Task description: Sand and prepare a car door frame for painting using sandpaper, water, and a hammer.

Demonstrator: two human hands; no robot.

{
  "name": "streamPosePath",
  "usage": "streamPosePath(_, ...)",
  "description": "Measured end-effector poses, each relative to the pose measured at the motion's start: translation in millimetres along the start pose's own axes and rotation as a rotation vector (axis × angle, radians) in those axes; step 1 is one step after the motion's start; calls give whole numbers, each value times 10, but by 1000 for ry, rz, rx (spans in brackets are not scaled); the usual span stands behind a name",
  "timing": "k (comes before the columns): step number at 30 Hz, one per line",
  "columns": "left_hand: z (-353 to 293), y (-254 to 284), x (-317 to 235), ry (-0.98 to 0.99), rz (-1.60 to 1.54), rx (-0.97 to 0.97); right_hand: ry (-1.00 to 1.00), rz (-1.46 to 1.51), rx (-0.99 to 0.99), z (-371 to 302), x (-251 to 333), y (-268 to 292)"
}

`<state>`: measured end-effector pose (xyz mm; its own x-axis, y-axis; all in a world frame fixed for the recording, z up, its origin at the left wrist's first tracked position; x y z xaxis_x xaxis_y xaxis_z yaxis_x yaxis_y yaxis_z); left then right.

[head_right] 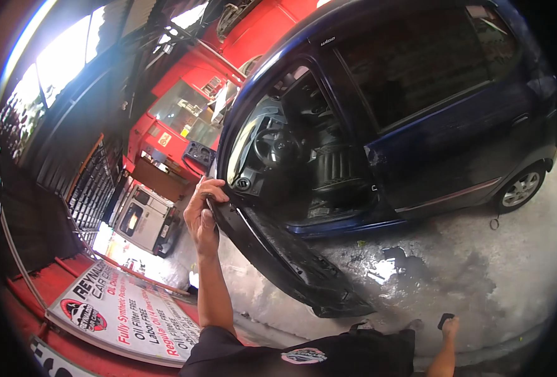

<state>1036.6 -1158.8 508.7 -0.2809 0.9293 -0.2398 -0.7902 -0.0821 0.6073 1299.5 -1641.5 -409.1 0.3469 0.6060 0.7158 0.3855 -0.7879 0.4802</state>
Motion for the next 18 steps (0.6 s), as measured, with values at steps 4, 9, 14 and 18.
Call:
streamPosePath(4,50,-23,27,-11,-9,-21,-33,-27,66,9,-16,45)
streamPosePath(9,61,-151,88,-56,34,-48,-58,-28,157,-316,335,-31)
streamPosePath(14,178,-12,441,-134,-25,-17,330,32,219,-128,-84,112)
streamPosePath(18,221,-20,643,-149,-34,-74,-117,565,107,-1208,1341,-225)
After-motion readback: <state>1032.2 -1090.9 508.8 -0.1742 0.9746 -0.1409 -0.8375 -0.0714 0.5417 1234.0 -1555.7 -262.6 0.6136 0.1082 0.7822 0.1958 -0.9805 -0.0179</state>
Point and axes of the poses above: each hand's wrist, its own z-axis towards the middle knuckle, its own y-axis out of the back of the hand, x = y × z, the point moved 6 cm from there along z, towards the middle knuckle, and after that the axes turned 8 degrees about z, right-handed, at the moved point
